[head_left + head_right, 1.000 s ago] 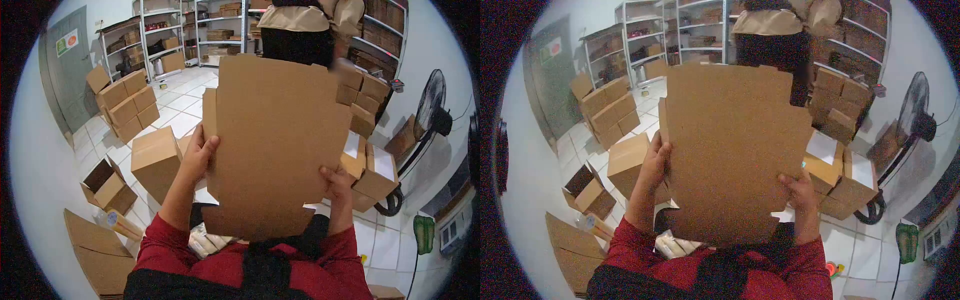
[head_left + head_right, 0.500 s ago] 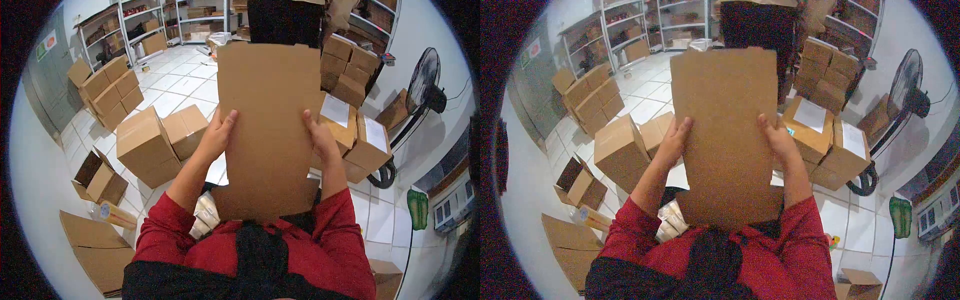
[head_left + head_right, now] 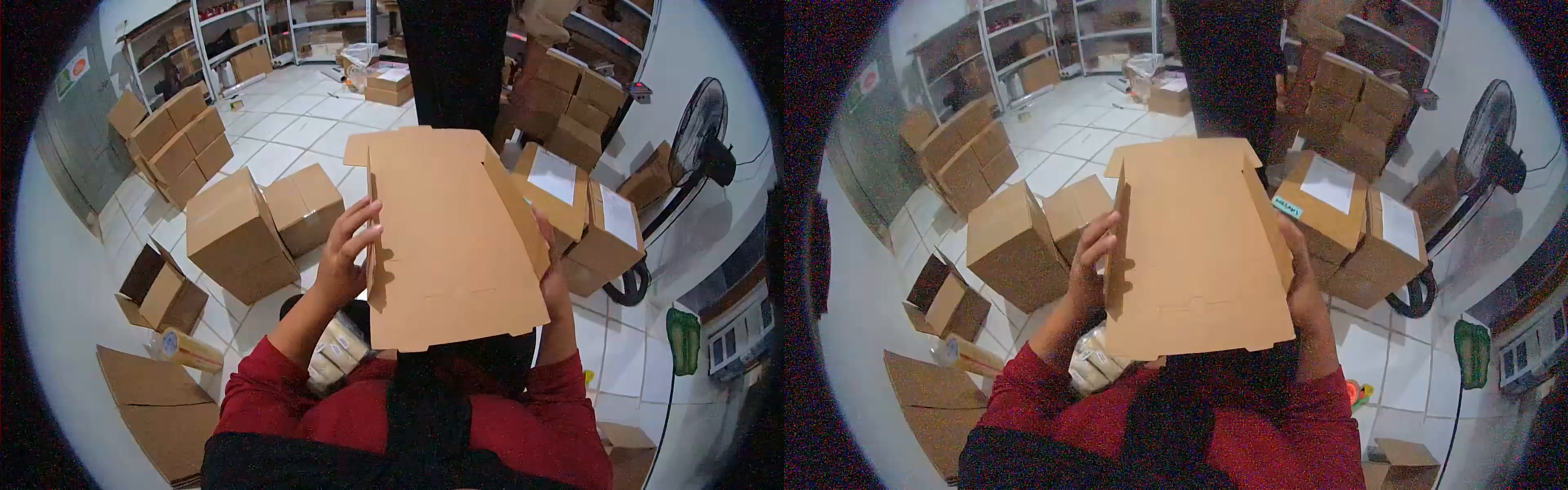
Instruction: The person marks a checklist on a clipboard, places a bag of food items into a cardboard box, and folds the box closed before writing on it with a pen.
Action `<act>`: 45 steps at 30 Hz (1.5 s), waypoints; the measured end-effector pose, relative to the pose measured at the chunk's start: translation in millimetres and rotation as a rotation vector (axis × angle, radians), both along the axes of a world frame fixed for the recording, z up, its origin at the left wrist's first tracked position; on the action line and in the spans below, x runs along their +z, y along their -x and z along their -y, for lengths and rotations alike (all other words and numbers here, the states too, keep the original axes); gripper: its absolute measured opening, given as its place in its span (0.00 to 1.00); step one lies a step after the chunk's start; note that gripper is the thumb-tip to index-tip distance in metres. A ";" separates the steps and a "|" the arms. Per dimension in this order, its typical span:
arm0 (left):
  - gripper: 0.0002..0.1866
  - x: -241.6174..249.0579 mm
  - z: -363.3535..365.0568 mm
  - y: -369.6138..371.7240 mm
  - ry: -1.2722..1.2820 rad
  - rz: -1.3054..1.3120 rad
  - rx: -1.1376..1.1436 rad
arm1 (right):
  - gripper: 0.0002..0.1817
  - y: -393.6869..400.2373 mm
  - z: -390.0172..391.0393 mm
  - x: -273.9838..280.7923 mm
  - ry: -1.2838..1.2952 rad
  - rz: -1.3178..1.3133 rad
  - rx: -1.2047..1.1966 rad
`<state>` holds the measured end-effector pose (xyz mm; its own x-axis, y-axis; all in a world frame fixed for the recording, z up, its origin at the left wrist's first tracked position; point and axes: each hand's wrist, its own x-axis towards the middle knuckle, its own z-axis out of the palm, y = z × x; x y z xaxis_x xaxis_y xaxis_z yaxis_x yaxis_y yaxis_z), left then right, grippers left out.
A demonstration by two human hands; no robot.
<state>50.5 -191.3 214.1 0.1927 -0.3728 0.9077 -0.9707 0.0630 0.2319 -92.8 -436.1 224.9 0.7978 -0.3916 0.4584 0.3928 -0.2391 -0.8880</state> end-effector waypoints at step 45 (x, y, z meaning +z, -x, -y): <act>0.11 -171.4 -50.2 27.0 0.101 -1.286 -0.312 | 0.22 59.2 27.6 -133.5 0.100 -0.585 0.281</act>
<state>23.5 -141.1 42.7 0.8492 -0.4998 0.1703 -0.0063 0.3129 0.9497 -152.0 -463.7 91.4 0.9922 -0.1097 -0.0589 -0.0886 -0.2898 -0.9530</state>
